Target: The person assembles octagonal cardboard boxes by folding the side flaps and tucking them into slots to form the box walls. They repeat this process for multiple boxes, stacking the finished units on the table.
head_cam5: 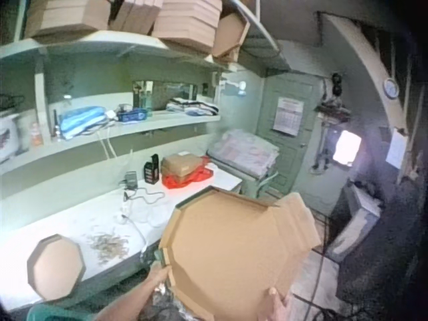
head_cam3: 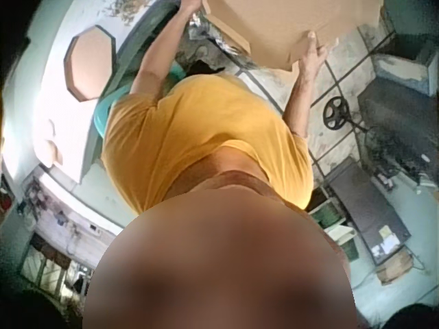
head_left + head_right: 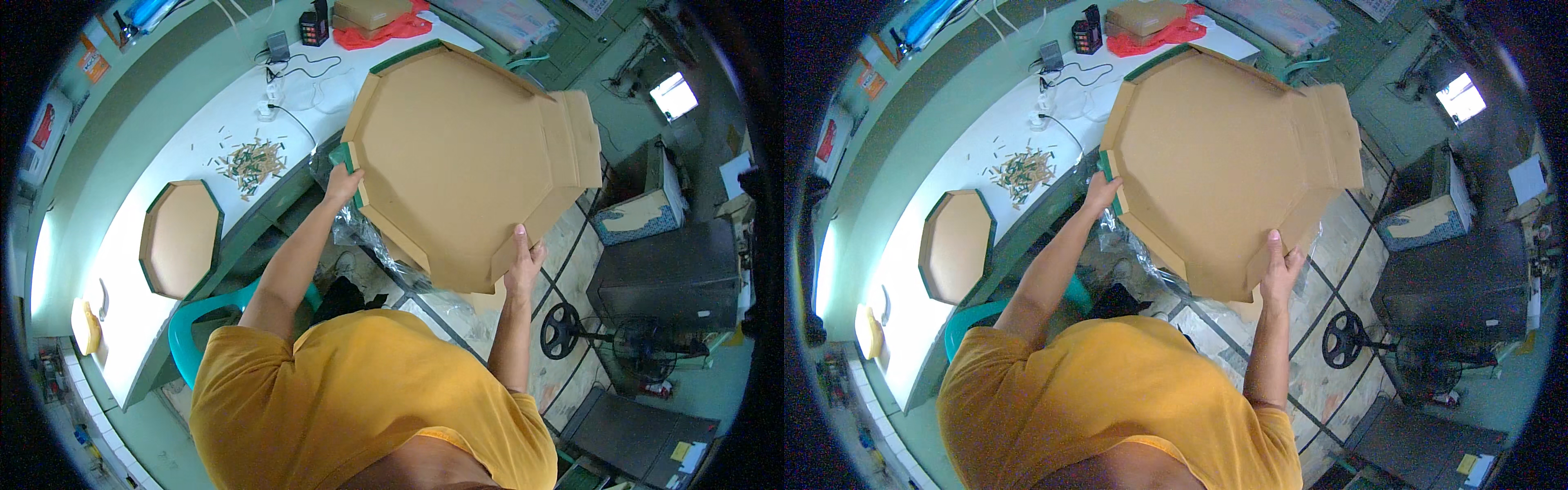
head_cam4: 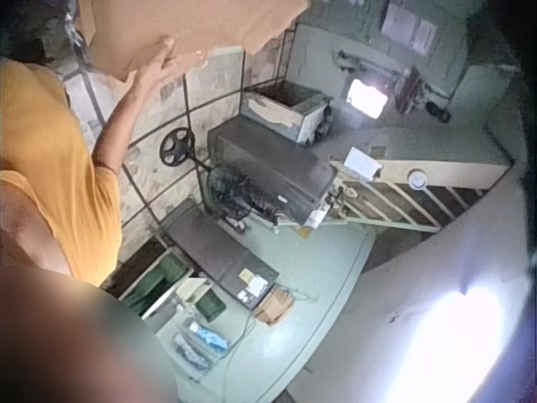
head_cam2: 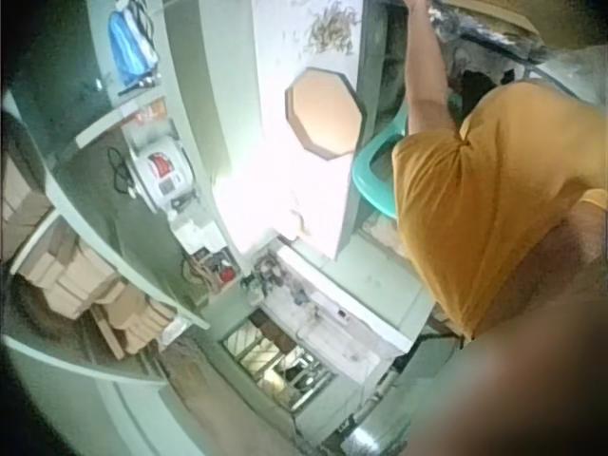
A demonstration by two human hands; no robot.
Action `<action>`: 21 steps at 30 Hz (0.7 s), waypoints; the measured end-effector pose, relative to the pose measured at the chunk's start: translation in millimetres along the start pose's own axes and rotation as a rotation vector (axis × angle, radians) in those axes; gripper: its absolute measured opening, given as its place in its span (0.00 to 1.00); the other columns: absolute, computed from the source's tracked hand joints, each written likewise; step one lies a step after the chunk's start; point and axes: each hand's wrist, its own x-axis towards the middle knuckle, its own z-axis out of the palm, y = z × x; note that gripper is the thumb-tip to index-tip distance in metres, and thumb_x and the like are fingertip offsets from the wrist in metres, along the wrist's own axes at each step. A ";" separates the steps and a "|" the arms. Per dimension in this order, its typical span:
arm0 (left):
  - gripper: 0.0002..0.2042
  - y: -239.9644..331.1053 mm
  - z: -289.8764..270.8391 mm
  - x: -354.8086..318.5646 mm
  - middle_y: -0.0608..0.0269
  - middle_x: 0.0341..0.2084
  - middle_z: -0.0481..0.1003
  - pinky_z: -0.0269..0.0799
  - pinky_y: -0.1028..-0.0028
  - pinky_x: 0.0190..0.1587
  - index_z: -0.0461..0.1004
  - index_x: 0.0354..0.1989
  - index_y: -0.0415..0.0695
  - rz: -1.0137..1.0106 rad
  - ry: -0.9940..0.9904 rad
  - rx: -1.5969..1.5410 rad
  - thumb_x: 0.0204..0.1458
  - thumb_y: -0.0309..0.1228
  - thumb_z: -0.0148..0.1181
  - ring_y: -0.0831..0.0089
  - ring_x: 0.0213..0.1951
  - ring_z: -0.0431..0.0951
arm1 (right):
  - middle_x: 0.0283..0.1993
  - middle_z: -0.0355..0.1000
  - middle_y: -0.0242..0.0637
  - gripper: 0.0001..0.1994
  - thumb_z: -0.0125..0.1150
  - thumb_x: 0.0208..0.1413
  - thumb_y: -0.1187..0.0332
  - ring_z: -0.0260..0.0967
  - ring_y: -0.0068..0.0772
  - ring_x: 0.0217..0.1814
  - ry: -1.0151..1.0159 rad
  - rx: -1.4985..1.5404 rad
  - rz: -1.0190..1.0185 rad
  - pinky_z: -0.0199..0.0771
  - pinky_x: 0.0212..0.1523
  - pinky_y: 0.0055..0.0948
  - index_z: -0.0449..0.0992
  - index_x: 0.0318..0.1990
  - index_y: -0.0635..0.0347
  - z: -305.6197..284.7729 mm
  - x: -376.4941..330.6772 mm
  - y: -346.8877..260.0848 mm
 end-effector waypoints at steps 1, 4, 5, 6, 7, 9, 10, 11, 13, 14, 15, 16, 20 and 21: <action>0.17 1.2 -2.8 -1.1 0.50 0.34 0.79 0.73 0.65 0.42 0.75 0.43 0.33 -0.013 -0.016 -0.063 0.51 0.34 0.55 0.60 0.37 0.80 | 0.47 0.72 0.36 0.16 0.59 0.58 0.69 0.70 0.29 0.45 0.065 0.030 0.058 0.69 0.48 0.30 0.68 0.53 0.64 2.6 2.3 3.7; 0.22 9.2 -9.8 -5.9 0.51 0.41 0.77 0.73 0.66 0.44 0.71 0.50 0.35 -0.138 -0.077 -0.419 0.55 0.42 0.52 0.63 0.41 0.78 | 0.46 0.72 0.37 0.16 0.58 0.58 0.71 0.70 0.30 0.44 0.124 0.125 0.136 0.70 0.46 0.31 0.67 0.53 0.64 4.6 10.0 13.7; 0.24 12.1 -11.9 -6.3 0.51 0.44 0.76 0.72 0.66 0.45 0.70 0.53 0.36 -0.240 -0.063 -0.643 0.57 0.45 0.50 0.64 0.43 0.77 | 0.46 0.72 0.37 0.16 0.58 0.58 0.71 0.70 0.30 0.44 0.116 0.175 0.131 0.71 0.45 0.31 0.66 0.53 0.65 4.8 11.9 17.7; 0.26 14.3 -14.1 -5.9 0.52 0.46 0.74 0.72 0.66 0.46 0.68 0.55 0.37 -0.334 -0.052 -0.883 0.58 0.48 0.48 0.64 0.44 0.76 | 0.46 0.72 0.37 0.16 0.58 0.58 0.71 0.70 0.30 0.44 0.128 0.150 0.146 0.71 0.44 0.31 0.67 0.52 0.65 6.7 13.0 22.9; 0.28 15.9 -16.2 -4.7 0.52 0.47 0.74 0.72 0.65 0.47 0.67 0.56 0.38 -0.386 0.021 -0.829 0.59 0.50 0.46 0.64 0.44 0.76 | 0.45 0.72 0.36 0.16 0.58 0.58 0.71 0.70 0.30 0.43 0.136 0.142 0.143 0.72 0.44 0.32 0.67 0.52 0.64 11.2 13.4 30.1; 0.30 15.2 -21.4 -2.0 0.53 0.48 0.72 0.72 0.63 0.48 0.66 0.58 0.40 -0.471 0.150 -0.766 0.60 0.55 0.42 0.63 0.45 0.75 | 0.45 0.72 0.37 0.15 0.58 0.58 0.72 0.70 0.30 0.43 0.141 0.133 0.164 0.72 0.44 0.32 0.67 0.51 0.64 21.0 10.8 45.7; 0.30 13.2 -24.4 -1.1 0.54 0.47 0.73 0.72 0.62 0.47 0.66 0.57 0.40 -0.459 0.187 -0.717 0.60 0.55 0.42 0.63 0.44 0.75 | 0.45 0.71 0.37 0.15 0.58 0.58 0.72 0.70 0.31 0.43 0.138 0.132 0.187 0.72 0.44 0.33 0.67 0.52 0.64 26.6 8.8 53.8; 0.30 10.4 -27.6 -1.2 0.55 0.45 0.73 0.72 0.62 0.46 0.66 0.57 0.40 -0.434 0.214 -0.683 0.61 0.56 0.42 0.63 0.43 0.75 | 0.46 0.71 0.38 0.15 0.57 0.58 0.72 0.70 0.31 0.44 0.135 0.131 0.208 0.72 0.45 0.33 0.67 0.52 0.64 31.1 8.2 60.8; 0.29 3.5 -35.0 -2.5 0.56 0.41 0.73 0.72 0.61 0.44 0.68 0.54 0.39 -0.408 0.209 -0.619 0.61 0.56 0.42 0.65 0.41 0.75 | 0.43 0.71 0.37 0.14 0.58 0.57 0.72 0.70 0.31 0.42 0.145 0.100 0.234 0.71 0.43 0.32 0.68 0.49 0.63 37.7 8.3 72.1; 0.29 -0.5 -39.3 -4.7 0.56 0.39 0.74 0.72 0.62 0.42 0.70 0.52 0.39 -0.404 0.177 -0.592 0.61 0.55 0.43 0.66 0.40 0.75 | 0.42 0.71 0.36 0.13 0.58 0.57 0.71 0.69 0.31 0.41 0.151 0.095 0.245 0.71 0.41 0.32 0.68 0.48 0.63 39.7 9.5 76.1; 0.28 -4.2 -43.3 -5.2 0.57 0.36 0.74 0.72 0.62 0.40 0.71 0.49 0.39 -0.400 0.145 -0.563 0.61 0.55 0.44 0.67 0.38 0.75 | 0.40 0.70 0.36 0.12 0.58 0.56 0.71 0.69 0.30 0.40 0.147 0.061 0.269 0.70 0.40 0.32 0.69 0.47 0.63 40.7 11.6 78.8; 0.26 -7.9 -47.3 -4.8 0.56 0.34 0.74 0.71 0.62 0.38 0.72 0.46 0.39 -0.430 0.155 -0.579 0.61 0.54 0.44 0.67 0.37 0.75 | 0.39 0.70 0.35 0.11 0.58 0.56 0.72 0.68 0.30 0.39 0.140 0.037 0.292 0.70 0.39 0.32 0.69 0.46 0.63 41.6 14.2 80.6; 0.26 -34.7 -59.4 4.3 0.58 0.16 0.70 0.66 0.63 0.29 0.73 0.24 0.36 -0.394 0.275 -0.497 0.61 0.49 0.48 0.66 0.22 0.72 | 0.36 0.69 0.33 0.10 0.58 0.55 0.72 0.67 0.30 0.37 0.078 0.059 0.416 0.69 0.38 0.33 0.70 0.43 0.63 53.6 17.3 85.5; 0.27 -46.0 -62.4 8.9 0.56 0.15 0.70 0.66 0.62 0.28 0.73 0.22 0.35 -0.323 0.327 -0.373 0.61 0.50 0.48 0.64 0.20 0.71 | 0.36 0.69 0.33 0.10 0.58 0.55 0.72 0.67 0.30 0.37 0.070 0.069 0.454 0.68 0.39 0.33 0.70 0.43 0.63 59.1 16.7 87.3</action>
